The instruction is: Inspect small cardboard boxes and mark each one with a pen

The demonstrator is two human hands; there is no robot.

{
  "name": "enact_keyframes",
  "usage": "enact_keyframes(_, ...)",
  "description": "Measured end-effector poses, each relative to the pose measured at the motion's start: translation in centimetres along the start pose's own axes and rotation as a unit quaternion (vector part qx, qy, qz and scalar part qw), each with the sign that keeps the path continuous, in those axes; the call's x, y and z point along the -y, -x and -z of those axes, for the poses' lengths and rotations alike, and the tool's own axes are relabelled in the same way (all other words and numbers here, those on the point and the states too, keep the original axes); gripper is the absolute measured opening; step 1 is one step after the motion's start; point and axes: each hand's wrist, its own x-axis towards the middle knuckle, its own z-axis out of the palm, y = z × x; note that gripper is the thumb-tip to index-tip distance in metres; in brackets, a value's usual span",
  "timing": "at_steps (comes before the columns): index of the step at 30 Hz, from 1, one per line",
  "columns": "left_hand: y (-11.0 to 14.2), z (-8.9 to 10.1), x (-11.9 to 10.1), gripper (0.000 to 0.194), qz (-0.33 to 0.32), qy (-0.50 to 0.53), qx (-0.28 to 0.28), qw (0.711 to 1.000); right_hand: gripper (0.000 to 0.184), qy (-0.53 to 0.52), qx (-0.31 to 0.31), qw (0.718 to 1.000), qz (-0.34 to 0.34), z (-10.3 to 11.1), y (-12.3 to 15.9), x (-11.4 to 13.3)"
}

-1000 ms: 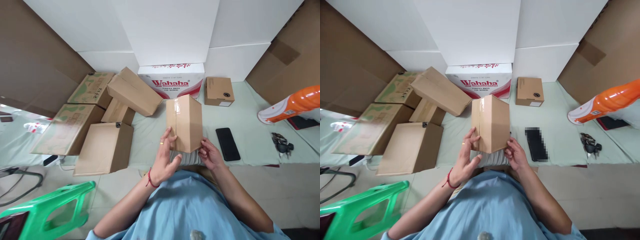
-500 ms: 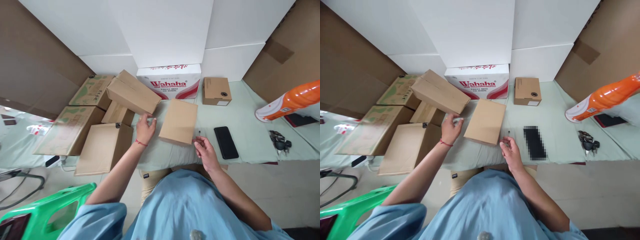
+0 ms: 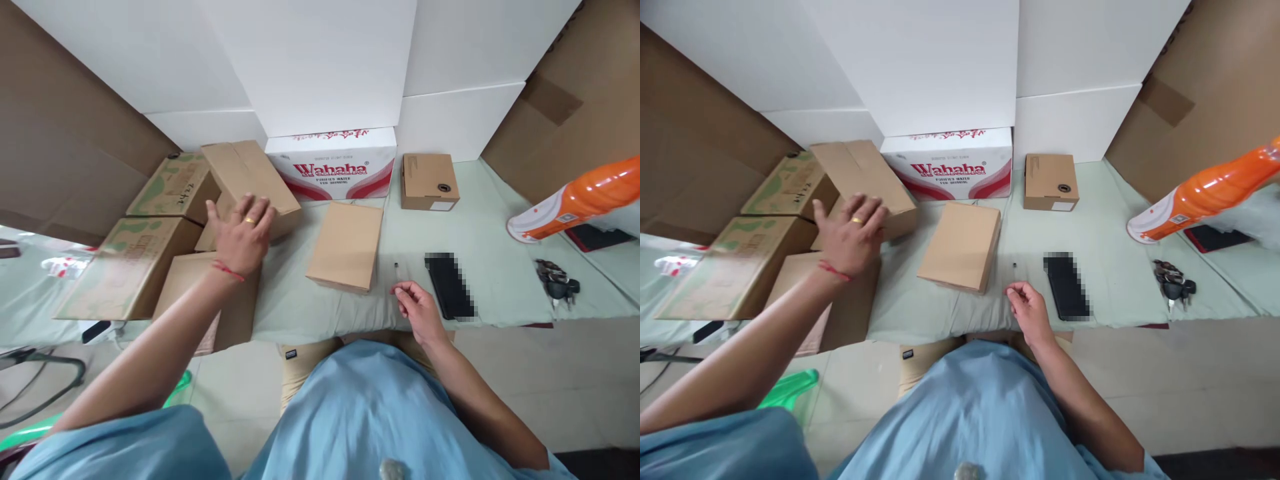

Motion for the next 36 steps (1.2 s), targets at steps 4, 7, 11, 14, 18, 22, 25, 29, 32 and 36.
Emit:
enact_keyframes(4, 1.0, 3.7, 3.6, 0.043, 0.03, -0.097, -0.034, 0.994, 0.04, -0.001, 0.009, 1.0, -0.002, -0.1, -0.4, 0.1)
enact_keyframes(7, 0.6, 5.5, 6.3, 0.048, 0.123, -0.129, -0.069, 0.982, 0.042, -0.003, 0.014, 1.0, 0.002, -0.3, -0.3, 0.3)
enact_keyframes(11, -0.9, 6.3, 9.0, 0.052, 0.231, -0.089, -0.071, 0.966, 0.044, -0.005, 0.012, 1.0, 0.006, -0.7, 0.2, 0.2)
enact_keyframes(14, -2.5, 6.2, 9.8, 0.059, 0.222, -0.012, -0.06, 0.973, 0.046, -0.003, 0.013, 1.0, 0.005, -0.9, 0.5, 0.1)
enact_keyframes(18, -5.1, 4.9, 9.6, 0.056, 0.218, 0.047, -0.081, 0.971, 0.048, 0.002, 0.013, 1.0, 0.004, -0.9, 0.7, 0.1)
enact_keyframes(22, -7.8, 2.7, 9.3, 0.054, 0.229, 0.084, -0.087, 0.966, 0.049, 0.011, 0.011, 1.0, 0.001, -0.9, 0.7, 0.1)
enact_keyframes(25, -8.7, 1.7, 9.1, 0.06, 0.226, 0.091, -0.094, 0.965, 0.049, 0.015, 0.013, 1.0, 0.001, -0.9, 0.8, 0.0)
enact_keyframes(29, -7.2, 1.8, 7.1, 0.097, 0.216, 0.09, -0.178, 0.956, 0.047, 0.021, 0.013, 1.0, 0.004, -0.7, 0.8, -0.3)
enact_keyframes(32, -3.6, 0.9, 3.3, 0.083, 0.238, 0.195, -0.197, 0.931, 0.046, 0.027, 0.013, 1.0, 0.007, -0.7, 0.3, -0.6)
enact_keyframes(36, 3.3, -3.6, -3.2, 0.042, 0.267, 0.377, -0.031, 0.886, 0.049, 0.035, 0.028, 0.999, 0.02, -1.8, -0.4, -0.9)
